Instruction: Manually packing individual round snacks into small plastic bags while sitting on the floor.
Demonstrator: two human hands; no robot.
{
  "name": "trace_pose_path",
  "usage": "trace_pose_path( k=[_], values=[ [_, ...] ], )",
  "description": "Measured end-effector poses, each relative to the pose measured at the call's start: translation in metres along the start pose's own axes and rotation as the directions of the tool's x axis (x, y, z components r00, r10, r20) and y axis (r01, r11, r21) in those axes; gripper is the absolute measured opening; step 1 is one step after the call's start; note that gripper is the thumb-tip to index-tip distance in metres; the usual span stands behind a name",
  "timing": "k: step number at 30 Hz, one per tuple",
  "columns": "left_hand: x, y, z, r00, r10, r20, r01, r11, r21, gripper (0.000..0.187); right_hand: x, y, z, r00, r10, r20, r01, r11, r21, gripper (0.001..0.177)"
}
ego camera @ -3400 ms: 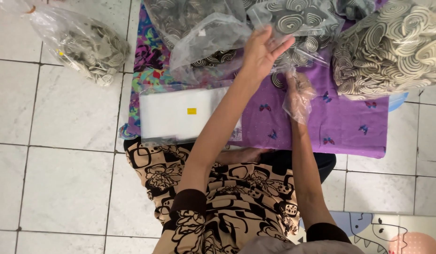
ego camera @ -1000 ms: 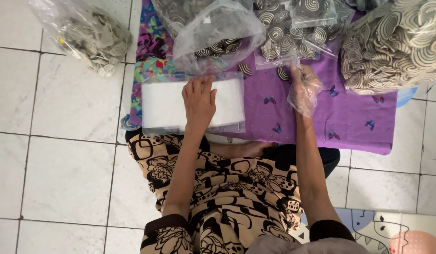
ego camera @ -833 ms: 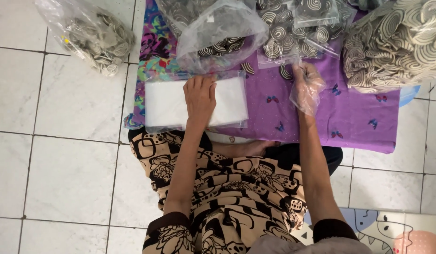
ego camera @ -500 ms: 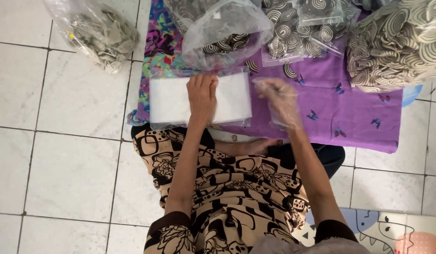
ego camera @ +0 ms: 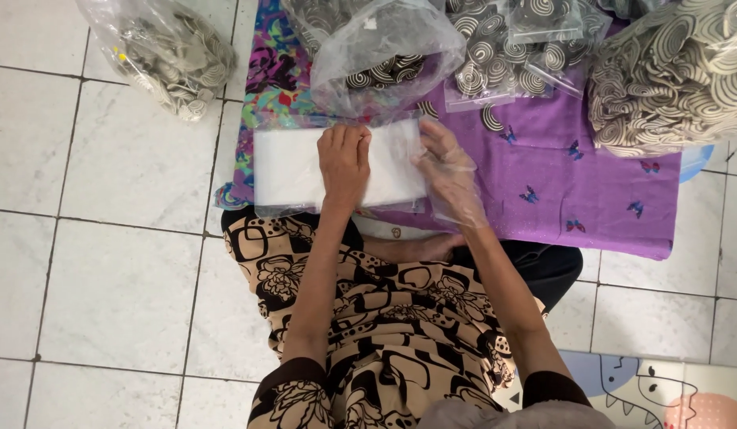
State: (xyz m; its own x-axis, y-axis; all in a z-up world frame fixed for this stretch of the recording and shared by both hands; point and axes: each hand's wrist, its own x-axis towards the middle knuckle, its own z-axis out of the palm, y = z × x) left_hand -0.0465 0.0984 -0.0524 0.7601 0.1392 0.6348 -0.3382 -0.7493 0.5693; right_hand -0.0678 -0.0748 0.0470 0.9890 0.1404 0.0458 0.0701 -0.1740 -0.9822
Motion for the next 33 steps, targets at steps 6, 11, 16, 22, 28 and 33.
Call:
trace_pose_path(
  k=[6, 11, 16, 22, 28, 33],
  values=[
    [0.006, 0.003, -0.014, 0.998, -0.065, 0.020, 0.066, 0.997, -0.046, 0.017, 0.000, -0.017, 0.003, 0.996, 0.085, -0.029, -0.086, 0.995, -0.050, 0.051],
    [-0.003, -0.010, -0.034, 0.935, -0.188, 0.301, 0.143, 0.976, 0.165, 0.046, 0.001, -0.007, 0.001, 0.961, 0.231, -0.154, -0.147, 0.894, 0.424, 0.055],
    [-0.001, -0.002, -0.040, 0.897, -0.272, 0.350, 0.227, 0.960, 0.164, 0.054, 0.007, 0.010, -0.009, 0.978, 0.182, -0.102, -0.123, 0.898, 0.422, 0.055],
    [-0.004, -0.010, -0.034, 0.833, -0.342, 0.434, 0.251, 0.934, 0.254, 0.058, 0.017, 0.061, -0.040, 0.984, 0.046, 0.172, -0.150, 0.735, 0.662, 0.059],
    [-0.008, -0.013, -0.031, 0.855, -0.321, 0.406, 0.220, 0.935, 0.277, 0.056, 0.004, 0.029, -0.019, 0.993, 0.113, -0.041, -0.085, 0.902, 0.423, 0.064],
    [-0.008, -0.012, -0.032, 0.859, -0.323, 0.396, 0.223, 0.934, 0.278, 0.057, 0.003, 0.016, -0.026, 0.954, 0.289, -0.079, -0.271, 0.945, 0.183, 0.060]
  ],
)
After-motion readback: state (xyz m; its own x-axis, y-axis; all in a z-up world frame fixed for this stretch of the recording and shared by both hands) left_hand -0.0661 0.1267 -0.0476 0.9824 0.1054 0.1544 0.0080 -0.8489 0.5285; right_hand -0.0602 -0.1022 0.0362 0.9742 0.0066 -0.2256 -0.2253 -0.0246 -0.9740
